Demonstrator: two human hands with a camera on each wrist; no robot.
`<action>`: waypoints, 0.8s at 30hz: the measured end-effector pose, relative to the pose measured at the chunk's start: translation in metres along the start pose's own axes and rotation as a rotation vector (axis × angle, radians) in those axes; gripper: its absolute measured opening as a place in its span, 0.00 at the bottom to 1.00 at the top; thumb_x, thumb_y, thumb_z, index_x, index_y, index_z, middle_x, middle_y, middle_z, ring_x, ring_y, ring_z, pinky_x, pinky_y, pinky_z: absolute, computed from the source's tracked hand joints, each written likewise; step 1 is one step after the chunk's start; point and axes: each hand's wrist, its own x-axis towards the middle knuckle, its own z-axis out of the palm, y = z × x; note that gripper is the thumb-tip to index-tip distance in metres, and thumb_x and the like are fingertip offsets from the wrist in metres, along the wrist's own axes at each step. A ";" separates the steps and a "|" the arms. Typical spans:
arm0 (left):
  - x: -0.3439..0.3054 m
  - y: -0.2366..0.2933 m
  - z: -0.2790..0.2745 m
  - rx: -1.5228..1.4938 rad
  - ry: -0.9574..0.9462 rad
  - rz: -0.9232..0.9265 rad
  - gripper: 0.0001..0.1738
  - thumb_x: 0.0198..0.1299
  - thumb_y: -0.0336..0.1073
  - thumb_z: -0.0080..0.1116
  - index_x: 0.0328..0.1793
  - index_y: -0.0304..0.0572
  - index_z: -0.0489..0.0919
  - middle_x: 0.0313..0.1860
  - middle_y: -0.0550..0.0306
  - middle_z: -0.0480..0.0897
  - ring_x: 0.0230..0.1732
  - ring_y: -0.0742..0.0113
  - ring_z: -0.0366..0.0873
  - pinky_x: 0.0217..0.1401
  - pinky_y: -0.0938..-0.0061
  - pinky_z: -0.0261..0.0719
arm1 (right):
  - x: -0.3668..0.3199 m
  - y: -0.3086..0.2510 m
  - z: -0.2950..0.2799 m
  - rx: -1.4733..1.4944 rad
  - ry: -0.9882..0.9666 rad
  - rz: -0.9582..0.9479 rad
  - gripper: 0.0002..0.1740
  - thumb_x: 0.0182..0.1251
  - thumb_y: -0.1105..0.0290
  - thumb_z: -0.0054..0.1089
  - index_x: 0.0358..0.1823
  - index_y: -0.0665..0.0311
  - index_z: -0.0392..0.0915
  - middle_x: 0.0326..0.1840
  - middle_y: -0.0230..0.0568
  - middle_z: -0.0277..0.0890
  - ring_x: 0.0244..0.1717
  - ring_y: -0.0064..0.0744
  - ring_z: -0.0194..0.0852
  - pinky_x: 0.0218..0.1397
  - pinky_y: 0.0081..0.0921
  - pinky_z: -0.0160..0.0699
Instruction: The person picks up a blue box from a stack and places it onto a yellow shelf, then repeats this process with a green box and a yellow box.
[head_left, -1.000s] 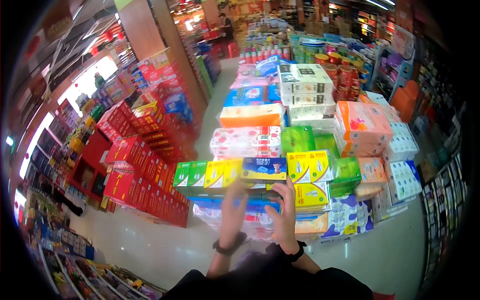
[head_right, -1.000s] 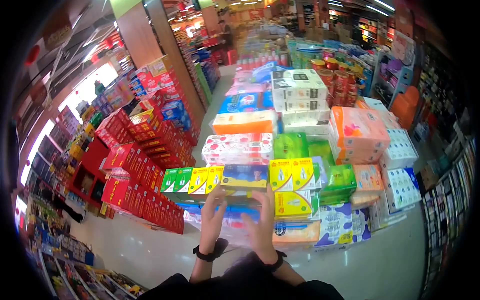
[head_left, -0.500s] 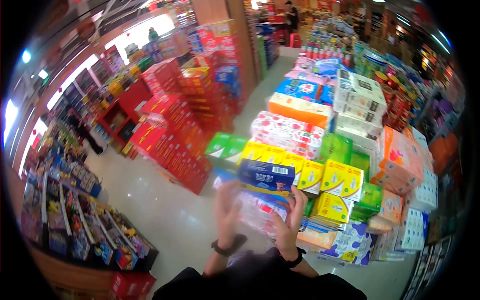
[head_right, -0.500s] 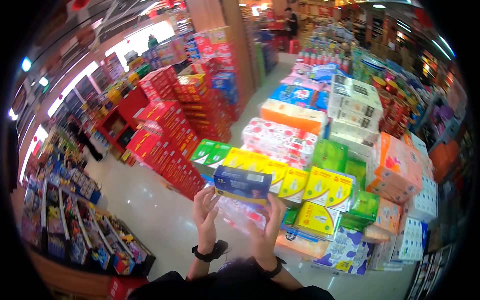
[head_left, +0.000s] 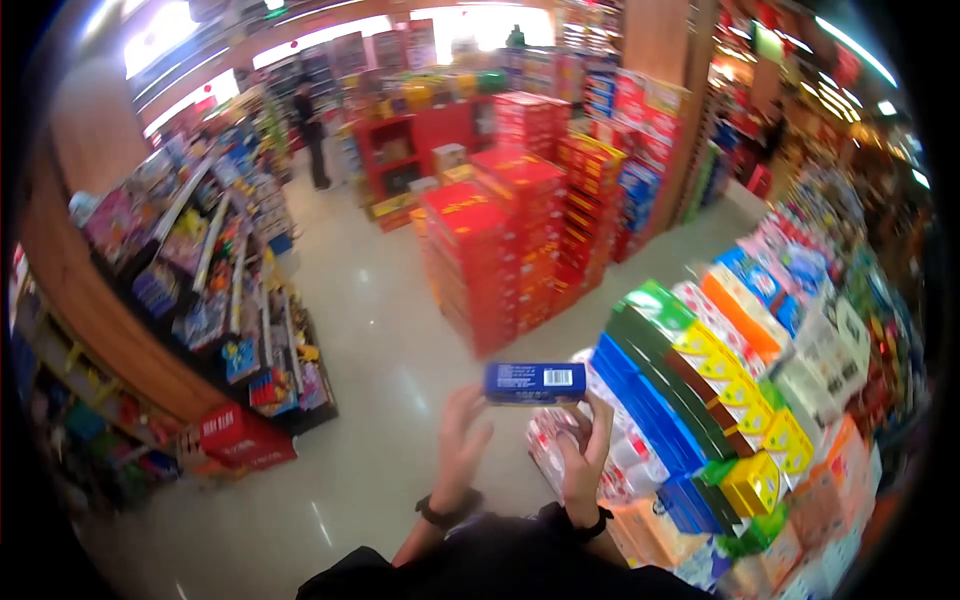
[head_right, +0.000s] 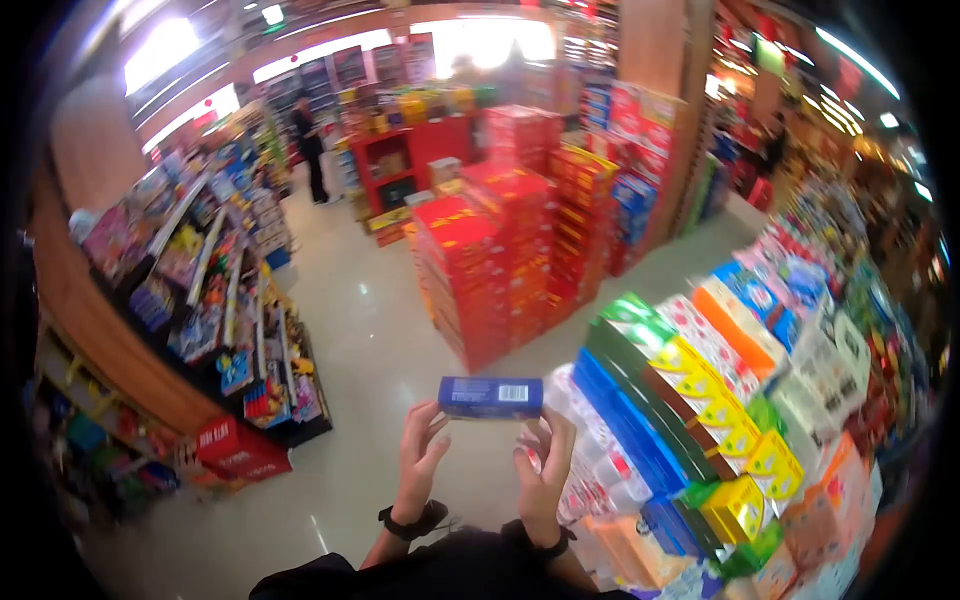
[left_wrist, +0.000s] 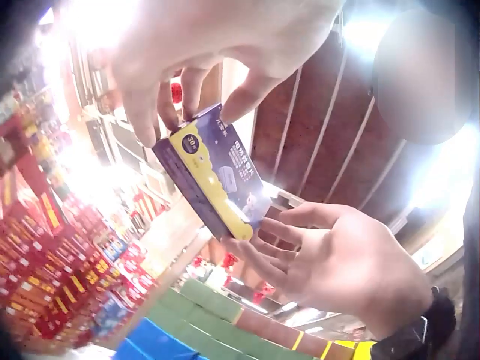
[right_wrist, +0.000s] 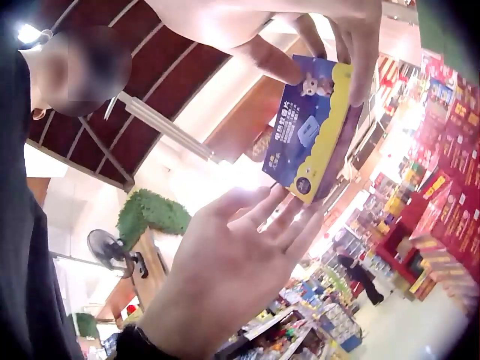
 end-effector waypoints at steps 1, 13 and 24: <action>-0.006 -0.003 -0.023 0.021 0.053 -0.001 0.32 0.67 0.23 0.57 0.79 0.29 0.73 0.77 0.47 0.69 0.80 0.53 0.72 0.86 0.54 0.72 | -0.006 0.003 0.018 0.008 -0.057 0.038 0.38 0.66 0.84 0.55 0.81 0.68 0.66 0.75 0.43 0.65 0.74 0.44 0.77 0.67 0.34 0.82; -0.153 0.029 -0.255 0.313 0.620 -0.114 0.29 0.66 0.21 0.61 0.74 0.34 0.77 0.84 0.43 0.73 0.83 0.52 0.73 0.82 0.57 0.76 | -0.103 0.090 0.231 0.012 -0.776 0.350 0.35 0.69 0.86 0.52 0.80 0.74 0.65 0.77 0.51 0.69 0.51 0.42 0.95 0.38 0.26 0.91; -0.269 0.020 -0.382 0.464 1.269 -0.281 0.32 0.69 0.27 0.66 0.80 0.35 0.75 0.75 0.44 0.83 0.76 0.51 0.80 0.79 0.59 0.77 | -0.207 0.158 0.415 -0.042 -1.475 0.366 0.35 0.72 0.82 0.61 0.80 0.71 0.64 0.69 0.49 0.78 0.52 0.38 0.93 0.44 0.29 0.93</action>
